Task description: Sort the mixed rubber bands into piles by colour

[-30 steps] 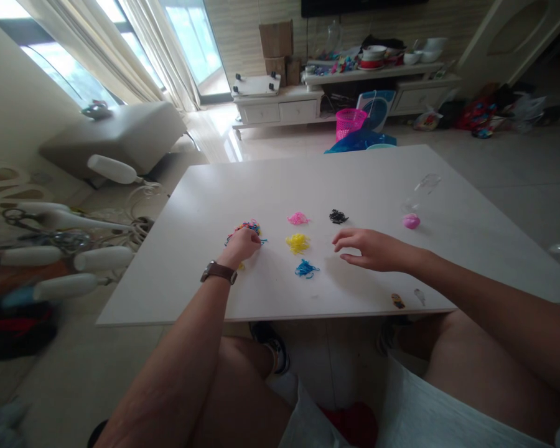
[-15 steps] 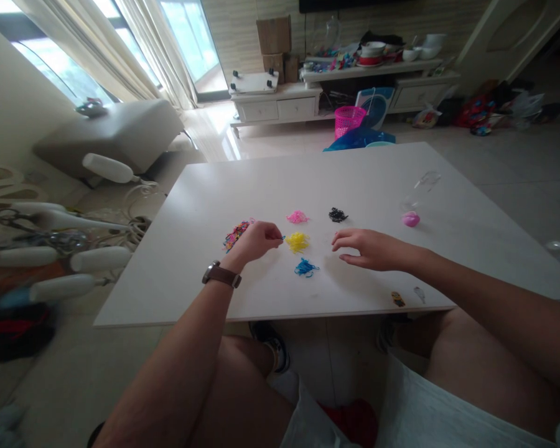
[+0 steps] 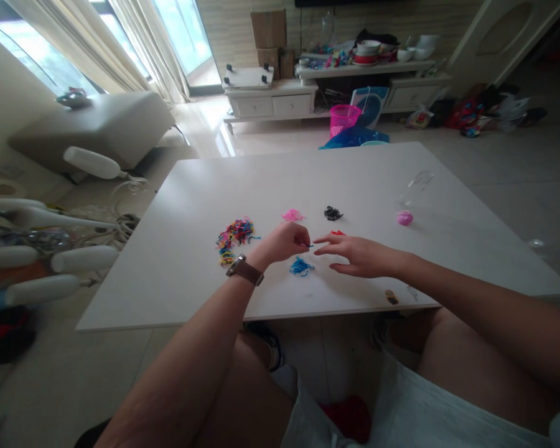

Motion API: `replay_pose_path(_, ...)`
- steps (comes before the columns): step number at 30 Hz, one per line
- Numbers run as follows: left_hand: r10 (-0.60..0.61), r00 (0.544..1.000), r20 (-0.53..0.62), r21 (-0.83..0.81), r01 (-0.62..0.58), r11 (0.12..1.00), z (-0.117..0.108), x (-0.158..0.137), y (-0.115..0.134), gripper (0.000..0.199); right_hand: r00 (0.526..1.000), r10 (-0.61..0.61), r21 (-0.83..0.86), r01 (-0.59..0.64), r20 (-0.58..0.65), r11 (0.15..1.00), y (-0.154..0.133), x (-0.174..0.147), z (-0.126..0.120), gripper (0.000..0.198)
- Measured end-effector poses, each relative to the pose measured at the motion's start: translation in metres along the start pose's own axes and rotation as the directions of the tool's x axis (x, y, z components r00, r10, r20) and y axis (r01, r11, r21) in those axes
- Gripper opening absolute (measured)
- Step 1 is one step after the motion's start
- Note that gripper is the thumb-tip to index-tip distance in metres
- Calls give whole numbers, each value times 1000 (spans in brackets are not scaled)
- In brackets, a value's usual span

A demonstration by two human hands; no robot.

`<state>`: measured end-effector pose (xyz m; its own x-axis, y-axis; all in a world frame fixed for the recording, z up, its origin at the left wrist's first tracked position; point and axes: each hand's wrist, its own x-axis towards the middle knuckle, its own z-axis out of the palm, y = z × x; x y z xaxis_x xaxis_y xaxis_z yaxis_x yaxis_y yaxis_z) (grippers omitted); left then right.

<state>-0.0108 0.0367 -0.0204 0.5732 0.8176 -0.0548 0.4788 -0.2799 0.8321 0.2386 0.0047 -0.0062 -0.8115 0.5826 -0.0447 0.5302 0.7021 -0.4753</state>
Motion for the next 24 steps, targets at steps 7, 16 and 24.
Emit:
replay_pose_path(7, 5, 1000, 27, -7, -5, 1000, 8, 8, 3, 5, 1000, -12, 21, 12, -13, 1000, -1, 0, -2, 53)
replay_pose_path(16, -1, 999, 34, -35, 2, 999, 8, 8, 0, 7, 999, -43, 38, 44, -15, 998, 4, 1, 1, 50)
replay_pose_path(24, -26, 999, 22, 3, 26, 1000, -3, 4, 0, 8, 1000, -28, 24, 28, 3, 999, 3, 3, 1, 41)
